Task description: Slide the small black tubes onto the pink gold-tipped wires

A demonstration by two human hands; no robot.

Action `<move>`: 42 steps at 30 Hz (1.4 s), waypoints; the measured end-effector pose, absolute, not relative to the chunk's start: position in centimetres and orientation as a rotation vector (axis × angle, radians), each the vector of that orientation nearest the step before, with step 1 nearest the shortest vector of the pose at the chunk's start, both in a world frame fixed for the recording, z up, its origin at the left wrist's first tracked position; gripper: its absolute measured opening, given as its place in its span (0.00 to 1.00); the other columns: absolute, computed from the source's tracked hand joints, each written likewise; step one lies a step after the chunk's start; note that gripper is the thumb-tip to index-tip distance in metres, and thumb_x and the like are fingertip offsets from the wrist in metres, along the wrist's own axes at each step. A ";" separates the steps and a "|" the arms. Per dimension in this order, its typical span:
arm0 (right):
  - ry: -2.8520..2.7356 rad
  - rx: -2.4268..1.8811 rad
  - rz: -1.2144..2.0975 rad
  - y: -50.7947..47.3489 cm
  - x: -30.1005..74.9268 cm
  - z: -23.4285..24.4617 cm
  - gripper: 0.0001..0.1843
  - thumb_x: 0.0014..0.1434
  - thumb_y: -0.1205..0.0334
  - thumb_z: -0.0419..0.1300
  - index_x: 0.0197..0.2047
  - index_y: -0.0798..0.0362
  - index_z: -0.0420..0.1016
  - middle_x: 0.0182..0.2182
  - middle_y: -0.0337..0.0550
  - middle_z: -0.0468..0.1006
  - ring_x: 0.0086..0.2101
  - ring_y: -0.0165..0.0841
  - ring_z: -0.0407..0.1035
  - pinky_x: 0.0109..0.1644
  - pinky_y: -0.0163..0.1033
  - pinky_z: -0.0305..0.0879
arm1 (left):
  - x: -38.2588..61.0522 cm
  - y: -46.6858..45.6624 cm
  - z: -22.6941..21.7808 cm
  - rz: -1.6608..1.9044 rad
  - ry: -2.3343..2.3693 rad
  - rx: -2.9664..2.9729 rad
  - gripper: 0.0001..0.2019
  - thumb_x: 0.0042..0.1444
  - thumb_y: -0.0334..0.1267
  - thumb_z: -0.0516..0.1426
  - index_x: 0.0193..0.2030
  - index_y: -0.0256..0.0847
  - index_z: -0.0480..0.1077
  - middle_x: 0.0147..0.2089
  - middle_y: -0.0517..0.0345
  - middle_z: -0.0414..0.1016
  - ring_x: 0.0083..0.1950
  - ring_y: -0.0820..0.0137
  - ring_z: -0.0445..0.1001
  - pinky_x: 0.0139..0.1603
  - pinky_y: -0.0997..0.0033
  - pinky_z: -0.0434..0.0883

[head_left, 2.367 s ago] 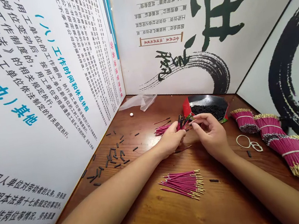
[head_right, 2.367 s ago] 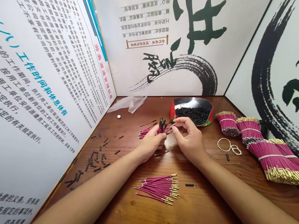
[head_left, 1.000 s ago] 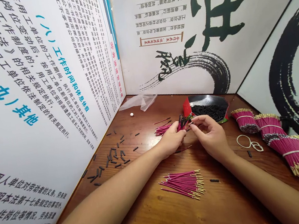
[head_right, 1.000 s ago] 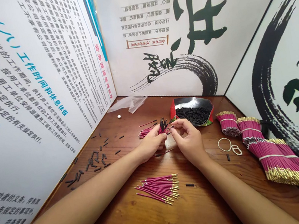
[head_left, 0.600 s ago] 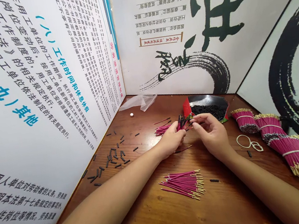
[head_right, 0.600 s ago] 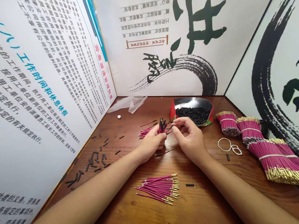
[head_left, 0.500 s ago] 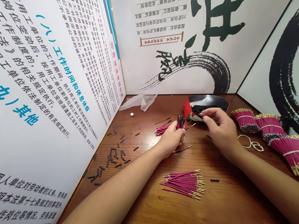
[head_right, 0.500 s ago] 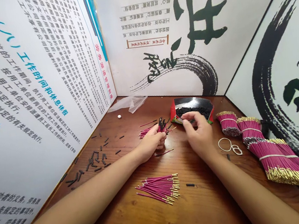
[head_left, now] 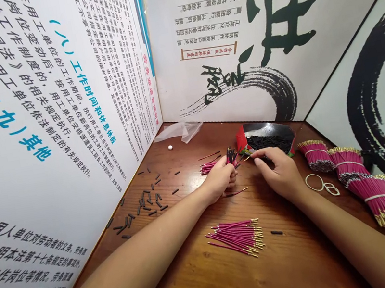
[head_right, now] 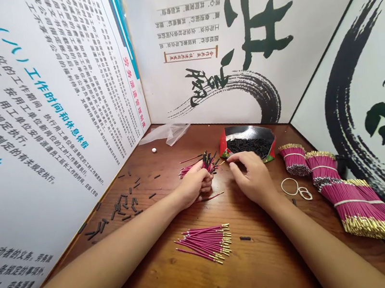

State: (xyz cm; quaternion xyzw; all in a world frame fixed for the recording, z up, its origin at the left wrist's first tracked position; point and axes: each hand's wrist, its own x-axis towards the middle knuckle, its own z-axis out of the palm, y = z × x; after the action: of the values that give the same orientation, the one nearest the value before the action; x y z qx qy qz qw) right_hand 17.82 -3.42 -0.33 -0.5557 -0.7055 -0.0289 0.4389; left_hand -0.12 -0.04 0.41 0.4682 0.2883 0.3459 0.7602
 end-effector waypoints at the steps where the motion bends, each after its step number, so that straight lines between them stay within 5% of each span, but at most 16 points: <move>1: -1.764 -1.341 -0.007 -3.6 17.4 -0.2 0.08 0.61 0.58 0.55 0.38 0.49 0.74 0.36 0.44 0.79 0.38 0.39 0.71 0.44 0.46 0.66 | -0.1 0.0 0.4 0.752 0.626 1.025 0.09 0.46 0.26 0.48 0.34 0.42 0.55 0.22 0.70 0.53 0.17 0.82 0.46 0.20 0.77 0.41; 13: -1.609 -1.318 0.236 -4.3 16.0 0.1 0.09 0.62 0.56 0.56 0.35 0.51 0.73 0.30 0.39 0.76 0.32 0.33 0.69 0.40 0.38 0.64 | -0.3 -0.8 1.1 0.731 0.661 1.109 0.06 0.56 0.31 0.53 0.37 0.42 0.57 0.21 0.73 0.48 0.18 0.82 0.44 0.20 0.77 0.42; 34: -1.448 -1.203 0.619 -4.2 15.5 0.3 0.12 0.61 0.53 0.57 0.30 0.51 0.71 0.22 0.36 0.69 0.25 0.30 0.63 0.31 0.36 0.61 | -0.2 -0.9 0.9 0.850 0.720 1.222 0.10 0.52 0.37 0.61 0.33 0.39 0.62 0.22 0.70 0.55 0.23 0.80 0.52 0.29 0.76 0.53; 42: -1.517 -1.219 0.580 -4.2 15.5 -0.1 0.12 0.64 0.53 0.55 0.34 0.51 0.72 0.24 0.36 0.70 0.26 0.29 0.65 0.32 0.35 0.62 | -0.1 -1.0 1.0 0.876 0.701 1.181 0.08 0.53 0.35 0.61 0.39 0.38 0.68 0.20 0.70 0.58 0.21 0.80 0.54 0.27 0.77 0.55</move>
State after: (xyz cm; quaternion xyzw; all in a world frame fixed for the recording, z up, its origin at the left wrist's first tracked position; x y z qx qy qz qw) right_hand 15.52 -4.21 -0.15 -0.5101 -0.6349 0.2427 0.5271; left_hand -0.09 -0.96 0.99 0.5273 0.3131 0.3911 0.6863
